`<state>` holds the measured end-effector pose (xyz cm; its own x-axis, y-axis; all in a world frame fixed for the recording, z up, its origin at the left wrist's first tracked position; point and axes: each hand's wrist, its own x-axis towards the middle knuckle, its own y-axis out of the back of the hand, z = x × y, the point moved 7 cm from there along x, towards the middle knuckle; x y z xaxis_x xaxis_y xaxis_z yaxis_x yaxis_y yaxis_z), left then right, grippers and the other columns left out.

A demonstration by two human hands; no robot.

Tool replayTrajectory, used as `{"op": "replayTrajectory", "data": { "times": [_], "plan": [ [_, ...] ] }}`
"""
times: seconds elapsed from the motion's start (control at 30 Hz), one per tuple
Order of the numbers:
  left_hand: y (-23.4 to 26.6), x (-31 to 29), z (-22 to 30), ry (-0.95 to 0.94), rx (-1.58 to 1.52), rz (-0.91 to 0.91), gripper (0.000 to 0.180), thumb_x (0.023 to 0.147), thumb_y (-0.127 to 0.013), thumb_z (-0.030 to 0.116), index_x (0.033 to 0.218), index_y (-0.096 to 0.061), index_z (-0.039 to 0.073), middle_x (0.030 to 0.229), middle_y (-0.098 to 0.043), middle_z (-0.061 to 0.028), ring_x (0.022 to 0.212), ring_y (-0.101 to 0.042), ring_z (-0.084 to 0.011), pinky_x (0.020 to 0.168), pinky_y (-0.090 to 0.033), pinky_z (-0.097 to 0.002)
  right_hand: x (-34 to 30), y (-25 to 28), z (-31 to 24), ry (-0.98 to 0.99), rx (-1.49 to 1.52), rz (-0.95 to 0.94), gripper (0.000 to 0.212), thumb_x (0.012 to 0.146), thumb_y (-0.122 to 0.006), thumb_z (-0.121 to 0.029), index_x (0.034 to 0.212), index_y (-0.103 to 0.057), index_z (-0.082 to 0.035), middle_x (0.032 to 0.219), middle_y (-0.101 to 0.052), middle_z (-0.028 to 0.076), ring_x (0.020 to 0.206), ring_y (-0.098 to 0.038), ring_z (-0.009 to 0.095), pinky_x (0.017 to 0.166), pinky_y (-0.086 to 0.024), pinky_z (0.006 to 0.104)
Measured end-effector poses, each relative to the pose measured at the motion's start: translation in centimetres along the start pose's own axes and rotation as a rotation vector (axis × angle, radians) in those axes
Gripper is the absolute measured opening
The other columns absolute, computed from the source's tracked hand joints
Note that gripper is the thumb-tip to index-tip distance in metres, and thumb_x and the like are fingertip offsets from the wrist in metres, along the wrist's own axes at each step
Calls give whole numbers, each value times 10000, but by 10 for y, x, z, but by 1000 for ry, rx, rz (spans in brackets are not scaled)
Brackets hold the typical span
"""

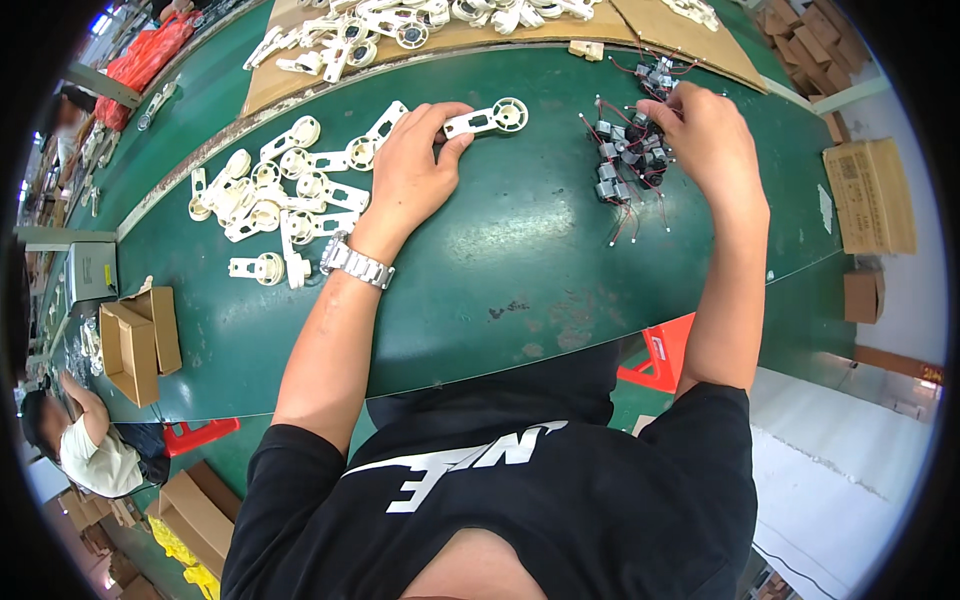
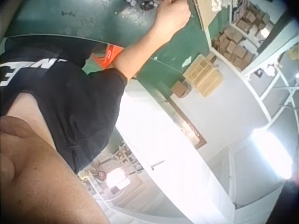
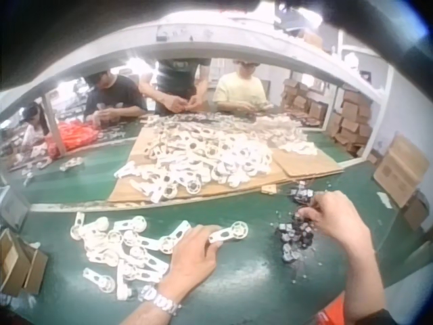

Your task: Assembling small electronic units by inserting small motors with attached wires into plastic housings.

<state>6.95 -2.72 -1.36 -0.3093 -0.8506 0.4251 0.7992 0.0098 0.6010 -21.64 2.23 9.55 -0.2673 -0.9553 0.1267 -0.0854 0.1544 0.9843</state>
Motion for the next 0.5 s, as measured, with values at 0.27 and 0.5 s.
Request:
{"op": "replayTrajectory", "data": {
  "times": [0.27, 0.5],
  "plan": [
    [-3, 3, 5, -2, -14, -9, 237, 901, -732, 125, 1136, -699, 115, 976, -674, -57, 936, -638, -290, 831, -522, -419, 12, 13, 22, -72, 225, 42, 361, 911, -788, -293, 1092, -665, -5, 949, -743, 162, 841, -697, 271, 782, -536, 392],
    [0, 2, 4, 1, 14, -11, 239, 898, -727, 117, 1136, -699, 113, 982, -675, -62, 950, -633, -294, 836, -518, -424, 11, -16, -79, 638, 474, 140, 244, 893, -837, -242, 1022, -758, -50, 867, -641, -22, 832, -590, 86, 748, -475, 254]
  ]
}}
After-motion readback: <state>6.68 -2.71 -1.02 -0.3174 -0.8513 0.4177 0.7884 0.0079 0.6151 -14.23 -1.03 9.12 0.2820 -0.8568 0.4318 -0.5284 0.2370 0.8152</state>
